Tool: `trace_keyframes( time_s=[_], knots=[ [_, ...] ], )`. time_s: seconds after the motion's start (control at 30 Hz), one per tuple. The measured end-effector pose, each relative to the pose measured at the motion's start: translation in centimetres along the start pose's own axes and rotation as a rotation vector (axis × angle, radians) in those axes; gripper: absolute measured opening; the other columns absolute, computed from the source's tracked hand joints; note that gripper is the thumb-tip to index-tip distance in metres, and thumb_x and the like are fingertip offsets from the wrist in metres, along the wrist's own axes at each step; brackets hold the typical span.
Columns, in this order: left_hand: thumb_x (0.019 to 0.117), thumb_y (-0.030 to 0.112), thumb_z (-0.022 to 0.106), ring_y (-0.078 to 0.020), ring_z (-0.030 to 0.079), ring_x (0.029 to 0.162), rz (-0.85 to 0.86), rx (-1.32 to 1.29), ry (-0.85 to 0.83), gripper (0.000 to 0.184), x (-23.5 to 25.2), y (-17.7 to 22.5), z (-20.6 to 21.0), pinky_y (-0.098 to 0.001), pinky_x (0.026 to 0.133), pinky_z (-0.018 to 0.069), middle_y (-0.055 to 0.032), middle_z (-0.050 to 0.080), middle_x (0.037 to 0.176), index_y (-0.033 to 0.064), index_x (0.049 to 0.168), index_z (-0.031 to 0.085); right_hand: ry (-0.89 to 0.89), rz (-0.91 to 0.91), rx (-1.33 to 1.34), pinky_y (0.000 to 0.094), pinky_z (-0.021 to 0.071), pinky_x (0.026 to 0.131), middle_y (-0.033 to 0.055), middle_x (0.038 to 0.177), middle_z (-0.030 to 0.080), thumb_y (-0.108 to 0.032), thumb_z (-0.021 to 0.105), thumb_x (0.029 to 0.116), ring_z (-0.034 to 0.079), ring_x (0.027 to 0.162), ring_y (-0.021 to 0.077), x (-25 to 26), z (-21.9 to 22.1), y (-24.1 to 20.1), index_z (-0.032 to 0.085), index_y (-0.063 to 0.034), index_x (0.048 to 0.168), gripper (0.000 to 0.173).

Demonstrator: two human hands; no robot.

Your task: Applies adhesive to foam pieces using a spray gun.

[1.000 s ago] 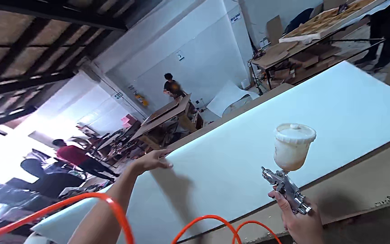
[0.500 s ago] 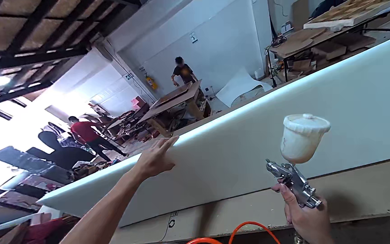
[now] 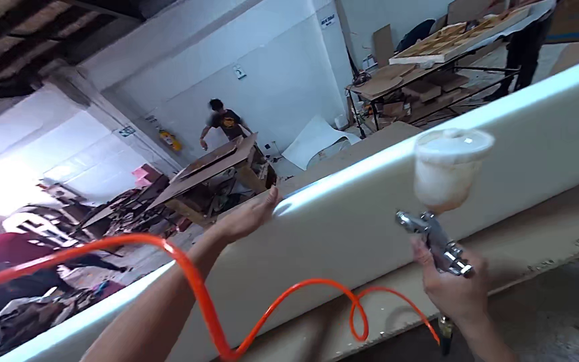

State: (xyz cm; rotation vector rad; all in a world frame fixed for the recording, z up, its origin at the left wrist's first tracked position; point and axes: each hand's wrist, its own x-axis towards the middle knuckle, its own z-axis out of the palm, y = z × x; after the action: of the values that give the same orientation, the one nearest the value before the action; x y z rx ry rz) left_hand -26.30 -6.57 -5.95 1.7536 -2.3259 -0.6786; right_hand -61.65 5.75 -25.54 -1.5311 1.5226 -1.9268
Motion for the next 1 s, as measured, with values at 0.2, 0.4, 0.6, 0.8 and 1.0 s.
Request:
trace_keyframes(
  time_s=[0.2, 0.4, 0.6, 0.8, 1.0],
  knots=[
    [0.1016, 0.071, 0.012, -0.0224, 0.070, 0.084, 0.028, 0.017, -0.012, 0.084, 8.4, 8.1, 2.8, -0.0505, 0.075, 0.0581, -0.0111, 0.070, 0.090, 0.0105, 0.110, 0.069, -0.186, 0.169, 0.244, 0.0371, 0.0513, 0.034, 0.0001, 0.063, 0.066, -0.051, 0.069, 0.0952, 0.056, 0.039, 0.0167, 2.7, -4.9, 2.5, 0.072, -0.0198, 0.089, 0.032],
    [0.1032, 0.068, 0.018, -0.0196, 0.069, 0.080, -0.115, -0.187, -0.013, 0.078, 16.2, 15.6, 5.4, -0.0428, 0.069, 0.0592, -0.0099, 0.071, 0.090, 0.0102, 0.113, 0.068, -0.067, 0.029, 0.115, 0.0258, 0.0495, 0.042, -0.0096, 0.065, 0.062, -0.046, 0.067, 0.0969, 0.056, 0.049, 0.0038, 9.2, -9.8, 7.7, 0.070, -0.0207, 0.087, 0.027],
    [0.1036, 0.067, 0.027, -0.0194, 0.069, 0.074, -0.113, -0.216, -0.003, 0.073, 21.6, 23.8, 8.6, -0.0415, 0.065, 0.0593, -0.0102, 0.071, 0.085, 0.0081, 0.104, 0.070, -0.043, 0.020, 0.095, 0.0239, 0.0534, 0.047, -0.0117, 0.069, 0.064, -0.046, 0.066, 0.0977, 0.060, 0.056, 0.0007, 16.3, -16.8, 13.5, 0.071, -0.0209, 0.090, 0.027],
    [0.1063, 0.059, 0.035, -0.0213, 0.069, 0.076, -0.100, -0.151, -0.034, 0.063, 24.8, 29.9, 11.1, -0.0418, 0.067, 0.0588, -0.0116, 0.071, 0.086, 0.0072, 0.105, 0.071, -0.185, 0.159, 0.205, 0.0325, 0.0507, 0.033, -0.0038, 0.063, 0.066, -0.055, 0.066, 0.0959, 0.055, 0.039, 0.0124, 21.5, -23.2, 16.4, 0.073, -0.0224, 0.086, 0.034],
    [0.1053, 0.064, 0.025, -0.0176, 0.067, 0.071, -0.079, -0.183, 0.003, 0.070, 27.1, 32.5, 12.4, -0.0382, 0.061, 0.0565, -0.0076, 0.069, 0.082, 0.0103, 0.101, 0.070, -0.001, 0.196, 0.104, 0.0366, 0.0508, 0.033, 0.0003, 0.065, 0.066, -0.053, 0.065, 0.0976, 0.056, 0.038, 0.0162, 24.9, -27.7, 19.6, 0.072, -0.0198, 0.093, 0.034]
  ],
)
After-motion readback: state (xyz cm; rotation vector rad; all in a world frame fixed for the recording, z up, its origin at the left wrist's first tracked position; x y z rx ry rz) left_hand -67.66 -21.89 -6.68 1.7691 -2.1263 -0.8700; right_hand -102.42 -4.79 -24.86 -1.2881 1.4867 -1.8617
